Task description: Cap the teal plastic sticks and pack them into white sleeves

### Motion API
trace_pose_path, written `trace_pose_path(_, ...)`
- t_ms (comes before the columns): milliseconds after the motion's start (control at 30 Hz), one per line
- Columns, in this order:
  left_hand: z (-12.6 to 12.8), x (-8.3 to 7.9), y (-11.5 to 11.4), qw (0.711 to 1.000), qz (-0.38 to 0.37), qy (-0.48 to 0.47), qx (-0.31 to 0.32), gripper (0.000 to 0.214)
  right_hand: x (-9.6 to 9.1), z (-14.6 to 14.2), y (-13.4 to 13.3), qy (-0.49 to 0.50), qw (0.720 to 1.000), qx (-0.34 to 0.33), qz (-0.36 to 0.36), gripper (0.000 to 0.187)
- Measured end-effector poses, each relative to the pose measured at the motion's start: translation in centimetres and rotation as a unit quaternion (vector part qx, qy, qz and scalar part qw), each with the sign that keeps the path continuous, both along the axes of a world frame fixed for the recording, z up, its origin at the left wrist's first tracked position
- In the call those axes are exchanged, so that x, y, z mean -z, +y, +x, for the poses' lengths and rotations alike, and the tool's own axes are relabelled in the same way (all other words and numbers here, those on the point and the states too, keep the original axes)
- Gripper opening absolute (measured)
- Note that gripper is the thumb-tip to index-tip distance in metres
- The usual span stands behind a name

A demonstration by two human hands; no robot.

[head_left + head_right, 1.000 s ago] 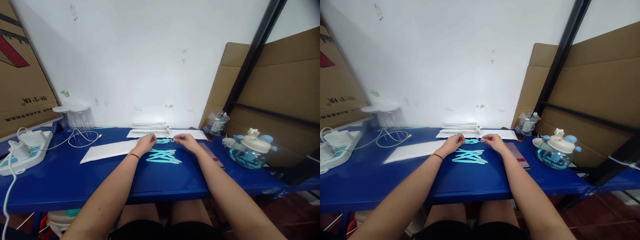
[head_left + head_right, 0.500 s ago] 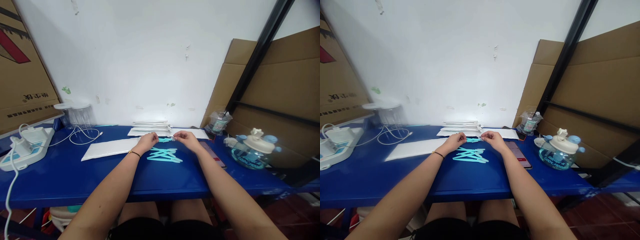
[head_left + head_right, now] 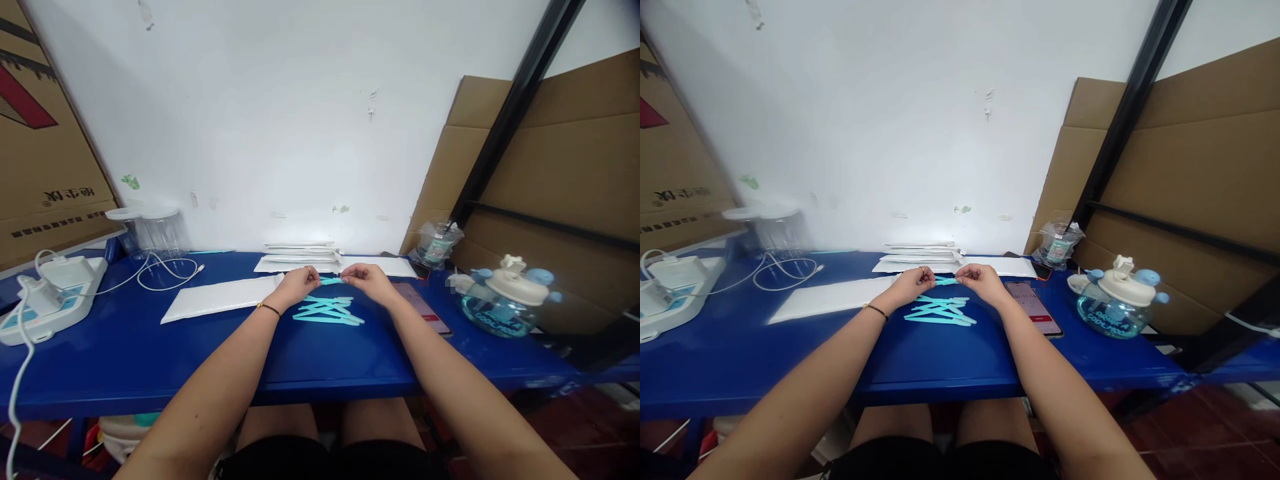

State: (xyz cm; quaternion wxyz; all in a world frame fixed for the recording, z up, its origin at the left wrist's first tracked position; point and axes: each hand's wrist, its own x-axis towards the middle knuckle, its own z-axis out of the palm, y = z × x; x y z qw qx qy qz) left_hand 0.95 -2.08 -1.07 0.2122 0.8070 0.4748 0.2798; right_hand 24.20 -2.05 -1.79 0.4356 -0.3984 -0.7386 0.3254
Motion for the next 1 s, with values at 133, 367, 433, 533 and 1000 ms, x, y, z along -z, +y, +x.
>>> trace_pose_path(133,0.4,-0.3,-0.6,0.999,-0.02,0.034,0.025,0.024,0.1,0.3,0.1,-0.034,0.999,-0.021,-0.018,0.027)
trace_pose_path(367,-0.1,-0.2,-0.1,0.982,0.084,0.16,-0.052,0.025,1.1,2.3,2.2,-0.26,0.946,0.162,0.101,0.024)
trace_pose_path(433,-0.4,0.1,0.3,0.976,0.089,0.189,-0.056,0.027,1.3,2.2,2.5,-0.328,0.926,0.147,0.112,0.029)
trace_pose_path(533,-0.6,0.4,0.8,0.973,0.082,0.21,-0.055,0.025,1.1,1.6,2.4,-0.405,0.898,0.135,0.106,0.028)
trace_pose_path(1000,-0.3,-0.3,0.5,0.967,0.129,0.209,-0.065,0.027,0.5,0.8,1.3,-0.4,0.902,0.158,0.045,0.018)
